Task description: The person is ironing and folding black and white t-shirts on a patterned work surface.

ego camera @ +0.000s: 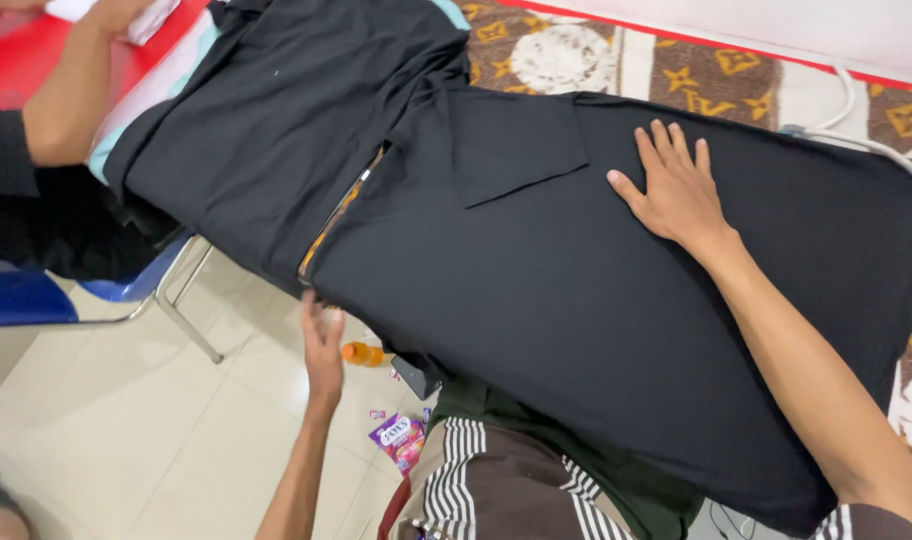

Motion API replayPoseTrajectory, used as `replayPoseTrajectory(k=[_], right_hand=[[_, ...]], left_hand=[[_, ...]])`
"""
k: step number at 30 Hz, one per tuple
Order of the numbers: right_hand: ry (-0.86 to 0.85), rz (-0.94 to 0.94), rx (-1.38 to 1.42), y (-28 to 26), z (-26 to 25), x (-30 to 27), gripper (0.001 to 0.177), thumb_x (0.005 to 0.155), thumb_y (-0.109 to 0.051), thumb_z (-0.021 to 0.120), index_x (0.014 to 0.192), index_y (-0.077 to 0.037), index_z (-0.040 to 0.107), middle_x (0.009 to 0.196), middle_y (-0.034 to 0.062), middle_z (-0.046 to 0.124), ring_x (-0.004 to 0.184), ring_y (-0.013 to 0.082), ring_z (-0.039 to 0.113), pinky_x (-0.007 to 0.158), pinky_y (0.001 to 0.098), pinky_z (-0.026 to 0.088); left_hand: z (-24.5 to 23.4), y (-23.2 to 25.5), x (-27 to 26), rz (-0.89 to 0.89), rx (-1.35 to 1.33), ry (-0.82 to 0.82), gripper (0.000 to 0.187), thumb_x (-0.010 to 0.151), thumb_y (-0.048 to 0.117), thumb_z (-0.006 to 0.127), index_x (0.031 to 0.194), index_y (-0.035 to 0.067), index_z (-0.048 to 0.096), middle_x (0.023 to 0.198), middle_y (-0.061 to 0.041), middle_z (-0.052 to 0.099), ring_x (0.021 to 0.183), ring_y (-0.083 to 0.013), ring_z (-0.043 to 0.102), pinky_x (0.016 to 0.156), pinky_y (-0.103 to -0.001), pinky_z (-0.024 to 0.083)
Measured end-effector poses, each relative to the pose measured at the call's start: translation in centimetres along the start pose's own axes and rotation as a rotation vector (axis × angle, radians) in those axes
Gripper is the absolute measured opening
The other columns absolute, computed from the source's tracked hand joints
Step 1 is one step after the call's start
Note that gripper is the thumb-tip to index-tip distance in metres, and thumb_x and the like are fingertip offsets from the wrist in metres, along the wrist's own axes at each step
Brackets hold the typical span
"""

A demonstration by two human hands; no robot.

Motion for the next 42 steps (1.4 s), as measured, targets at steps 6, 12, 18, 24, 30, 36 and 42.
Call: replayPoseTrajectory(k=[6,12,18,24,30,36,42], right_hand=[[-0.003,-0.009,0.008,0.4,0.4,0.1,0.076,0.112,-0.055,0.037,0.162,0.002,0.037,0.168,0.0286,0.028,0.157,0.0429,0.019,0.123,0.0652,0.006],[-0.010,0.000,0.010,0.3,0.3,0.1,0.074,0.113,-0.055,0.037,0.162,0.001,0.037,0.168,0.0280,0.028,0.157,0.0421,0.019,0.123,0.0656,0.007],[0.011,0.022,0.114,-1.1,-1.4,-0.3,0.075,0.108,-0.044,0.049,0.165,-0.001,0.028,0.165,0.0313,0.029,0.155,0.0453,0.022,0.121,0.0677,0.009],[0.059,0.006,0.247,-3.4,-3.5,-1.5,0.074,0.105,-0.035,0.060,0.163,-0.003,0.030,0.161,0.0325,0.035,0.151,0.0489,0.027,0.119,0.0676,0.018],[0.170,-0.339,0.333,-6.3,-2.2,-1.9,0.027,0.100,-0.017,0.068,0.125,-0.008,0.073,0.121,0.0142,0.074,0.121,0.0339,0.066,0.107,0.0476,0.047],[0.030,-0.562,0.382,-14.7,-0.2,-4.3,0.035,0.096,-0.028,0.067,0.126,-0.009,0.070,0.121,0.0131,0.074,0.119,0.0344,0.066,0.104,0.0497,0.048],[-0.014,-0.330,0.400,-17.5,3.2,-5.0,0.063,0.092,-0.036,0.074,0.149,-0.020,0.052,0.123,-0.0016,0.072,0.129,0.0250,0.056,0.114,0.0513,0.028]], left_hand=[[0.0,-3.0,-0.9,-0.315,-0.550,-0.350,0.060,0.093,0.021,0.070,0.148,0.007,0.055,0.132,-0.018,0.069,0.120,-0.0278,0.068,0.109,-0.050,0.047],[-3.7,1.9,-3.0,-0.587,0.110,-0.731,0.083,0.081,0.035,0.088,0.149,0.001,0.055,0.148,-0.025,0.060,0.141,-0.0383,0.054,0.119,-0.053,0.039],[-7.8,2.7,-2.6,-0.546,-0.584,-0.609,0.054,0.080,-0.004,0.072,0.133,-0.004,0.065,0.123,-0.035,0.072,0.103,-0.0481,0.074,0.082,-0.065,0.059],[0.7,13.8,4.9,-0.047,-0.813,-0.966,0.075,0.101,0.047,0.050,0.163,0.013,0.026,0.163,-0.029,0.036,0.121,-0.0382,0.068,0.102,-0.049,0.053],[2.4,11.9,7.9,0.266,-0.065,-0.434,0.049,0.101,0.004,0.063,0.147,0.004,0.046,0.134,-0.017,0.067,0.096,-0.0189,0.069,0.072,-0.026,0.057],[3.0,14.3,10.0,0.450,0.698,-0.443,0.050,0.100,0.039,0.069,0.146,0.024,0.059,0.141,-0.004,0.060,0.128,-0.0323,0.054,0.100,-0.050,0.044],[5.2,14.1,12.8,0.525,0.539,-0.580,0.009,0.093,0.023,0.076,0.101,0.018,0.076,0.114,-0.001,0.076,0.110,-0.0308,0.070,0.094,-0.043,0.055]])
Point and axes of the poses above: each hand's wrist, its own x-axis towards the middle knuckle, its own z-axis out of the palm, y = z × x, the point moved 1 cm from there along x, towards the middle knuckle
